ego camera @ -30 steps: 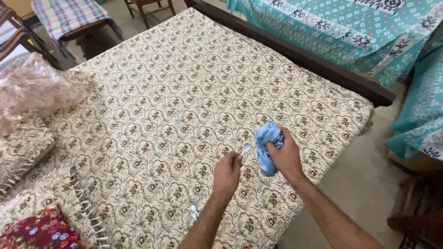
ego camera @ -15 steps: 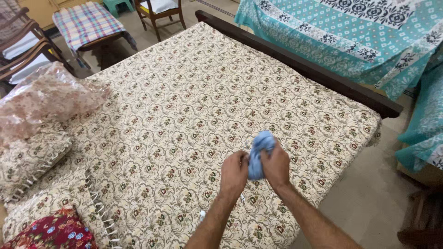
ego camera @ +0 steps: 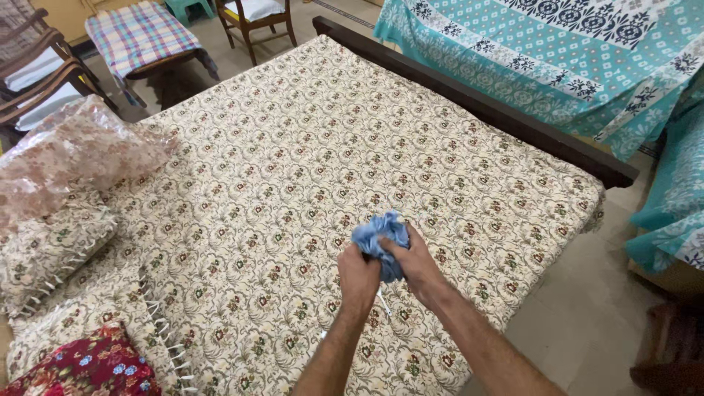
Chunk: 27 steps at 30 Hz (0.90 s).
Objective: The person removes small decorative objects and spoons from a wooden cabinet, places them on a bed, and wipes each item with a blue cloth before placing them back on the cabinet shelf.
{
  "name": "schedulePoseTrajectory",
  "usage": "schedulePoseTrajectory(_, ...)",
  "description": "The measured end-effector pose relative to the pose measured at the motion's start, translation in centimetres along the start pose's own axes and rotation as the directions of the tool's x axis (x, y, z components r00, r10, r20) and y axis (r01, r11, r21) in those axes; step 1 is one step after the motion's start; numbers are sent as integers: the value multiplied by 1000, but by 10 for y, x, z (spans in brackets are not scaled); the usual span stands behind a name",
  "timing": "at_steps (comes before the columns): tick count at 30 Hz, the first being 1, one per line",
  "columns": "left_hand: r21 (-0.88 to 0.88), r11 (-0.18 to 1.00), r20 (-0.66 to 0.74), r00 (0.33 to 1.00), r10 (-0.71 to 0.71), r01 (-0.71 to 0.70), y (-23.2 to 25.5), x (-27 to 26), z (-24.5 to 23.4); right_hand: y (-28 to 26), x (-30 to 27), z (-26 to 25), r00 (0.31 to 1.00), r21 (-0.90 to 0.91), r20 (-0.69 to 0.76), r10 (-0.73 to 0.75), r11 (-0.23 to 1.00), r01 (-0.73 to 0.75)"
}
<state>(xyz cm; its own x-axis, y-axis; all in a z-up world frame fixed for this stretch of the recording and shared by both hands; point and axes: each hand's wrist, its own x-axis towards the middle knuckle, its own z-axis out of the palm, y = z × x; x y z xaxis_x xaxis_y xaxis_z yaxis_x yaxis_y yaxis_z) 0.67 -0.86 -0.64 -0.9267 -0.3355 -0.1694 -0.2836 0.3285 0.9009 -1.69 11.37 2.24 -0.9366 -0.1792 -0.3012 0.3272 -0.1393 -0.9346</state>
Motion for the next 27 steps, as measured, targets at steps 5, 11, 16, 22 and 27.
schedulePoseTrajectory(5,-215,974,88,992,89,-68,-13,-12,-1,24,12,-4,983,-25,-165,-80,997,77)
schedulePoseTrajectory(11,-477,858,288,956,-49,187,3,-10,-13,34,13,-14,930,-130,-354,-99,990,56)
schedulePoseTrajectory(16,-430,885,166,979,-116,178,14,-8,-16,30,1,-12,934,186,-357,-7,979,79)
schedulePoseTrajectory(22,-190,979,193,981,-36,73,12,-5,-10,22,-4,-10,994,-64,-112,8,998,-16)
schedulePoseTrajectory(27,-269,963,262,959,106,-33,14,-12,-2,27,0,-20,952,-485,-254,-169,874,26)
